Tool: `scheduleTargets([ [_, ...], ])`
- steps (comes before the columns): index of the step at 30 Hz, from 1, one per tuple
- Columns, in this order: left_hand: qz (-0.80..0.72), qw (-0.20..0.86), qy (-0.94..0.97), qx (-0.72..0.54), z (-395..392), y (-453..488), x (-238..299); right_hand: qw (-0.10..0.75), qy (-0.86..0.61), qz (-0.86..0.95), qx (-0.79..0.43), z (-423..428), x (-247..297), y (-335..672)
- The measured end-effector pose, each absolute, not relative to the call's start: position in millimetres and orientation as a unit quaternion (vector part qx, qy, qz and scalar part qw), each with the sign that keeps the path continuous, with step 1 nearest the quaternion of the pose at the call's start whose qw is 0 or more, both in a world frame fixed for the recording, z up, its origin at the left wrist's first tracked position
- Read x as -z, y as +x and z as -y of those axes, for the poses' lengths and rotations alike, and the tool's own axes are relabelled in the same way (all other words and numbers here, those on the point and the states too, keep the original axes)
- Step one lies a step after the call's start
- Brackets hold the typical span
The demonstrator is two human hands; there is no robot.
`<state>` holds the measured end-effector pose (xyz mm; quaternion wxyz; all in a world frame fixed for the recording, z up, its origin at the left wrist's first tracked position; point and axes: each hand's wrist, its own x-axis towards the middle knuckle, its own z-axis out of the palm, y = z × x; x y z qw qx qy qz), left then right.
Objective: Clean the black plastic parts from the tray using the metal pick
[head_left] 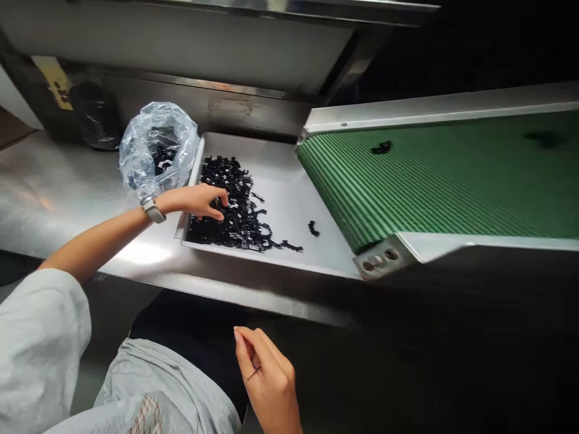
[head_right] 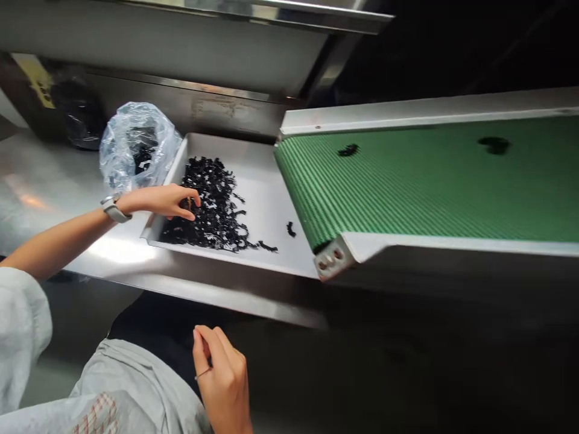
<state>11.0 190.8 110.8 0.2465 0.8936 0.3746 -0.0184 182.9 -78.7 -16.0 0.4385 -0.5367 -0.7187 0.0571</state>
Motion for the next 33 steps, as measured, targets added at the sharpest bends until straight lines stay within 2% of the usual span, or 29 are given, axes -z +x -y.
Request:
scheduleTargets([
  [6, -0.364, 0.338, 0.866, -0.053, -186, 14, -104, 0.47, -0.482, 0.738, -0.036, 40, 2, 201],
  [12, -0.293, 0.445, 0.84, -0.106, -156, 8, -106, 0.504, -0.521, 0.688, -0.035, 1, -25, 190],
  [15, -0.205, 0.556, 0.777, -0.214, -121, 2, -103, 0.537, -0.533, 0.646, -0.101, -11, -42, 174],
  [20, -0.218, 0.69, 0.603, -0.336, -71, -5, -87, 0.543, -0.493, 0.626, -0.266, -17, -52, 156],
  [23, -0.216, 0.739, 0.523, -0.365, -59, -7, -75, 0.544, -0.48, 0.62, -0.299, -14, -51, 162],
  [27, -0.183, 0.774, 0.463, -0.39, -52, -13, -63, 0.476, -0.544, 0.666, -0.184, -19, -54, 181],
  [29, -0.189, 0.781, 0.433, -0.408, -48, -17, -58, 0.391, -0.583, 0.699, -0.134, -32, -60, 189],
  [33, -0.224, 0.751, 0.441, -0.438, -41, -22, -51, 0.201, -0.611, 0.751, -0.147, -75, -70, 192],
])
